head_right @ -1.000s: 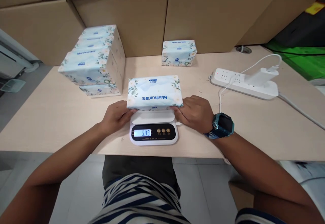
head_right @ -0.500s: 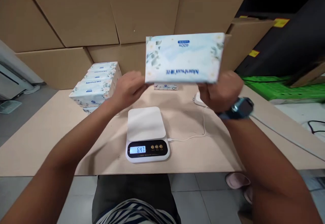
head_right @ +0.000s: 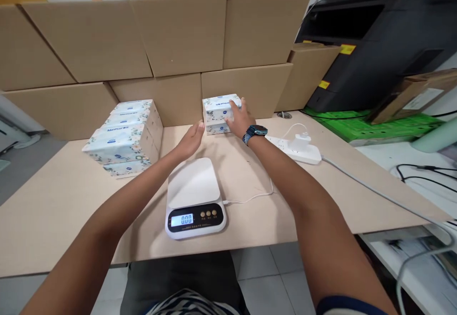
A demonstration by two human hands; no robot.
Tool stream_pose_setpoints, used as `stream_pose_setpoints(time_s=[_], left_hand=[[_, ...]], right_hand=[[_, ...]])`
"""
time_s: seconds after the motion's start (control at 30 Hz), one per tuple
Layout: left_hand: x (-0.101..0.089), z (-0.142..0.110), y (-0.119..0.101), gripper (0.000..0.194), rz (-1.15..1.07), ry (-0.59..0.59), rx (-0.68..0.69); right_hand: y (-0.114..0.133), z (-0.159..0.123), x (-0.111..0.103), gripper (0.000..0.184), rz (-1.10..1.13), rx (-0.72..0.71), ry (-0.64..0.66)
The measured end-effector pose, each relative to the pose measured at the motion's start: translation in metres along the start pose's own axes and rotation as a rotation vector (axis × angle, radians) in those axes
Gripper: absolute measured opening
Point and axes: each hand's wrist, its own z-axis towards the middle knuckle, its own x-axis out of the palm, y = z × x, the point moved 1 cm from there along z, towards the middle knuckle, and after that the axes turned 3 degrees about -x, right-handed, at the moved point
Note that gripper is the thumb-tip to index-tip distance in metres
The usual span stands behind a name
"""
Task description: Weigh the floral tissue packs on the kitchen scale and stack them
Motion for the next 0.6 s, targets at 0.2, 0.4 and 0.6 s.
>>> stream_pose_setpoints(time_s=[0.2, 0.4, 0.6], left_hand=[[-0.049, -0.082, -0.006, 0.061, 0.210, -0.026, 0.280], [-0.133, -0.145, 0.040, 0.047, 0.384, -0.353, 0.564], [-0.192, -0.146, 0.063, 0.063, 0.285, -0.891, 0.335]], right_hand=[[0.019, 0.010, 0.005, 0.068, 0.027, 0.033, -0.006], [0.046, 0.005, -0.004, 0.073, 0.006, 0.086, -0.033], [0.112, -0.026, -0.009, 0.080, -0.002, -0.165, -0.073]])
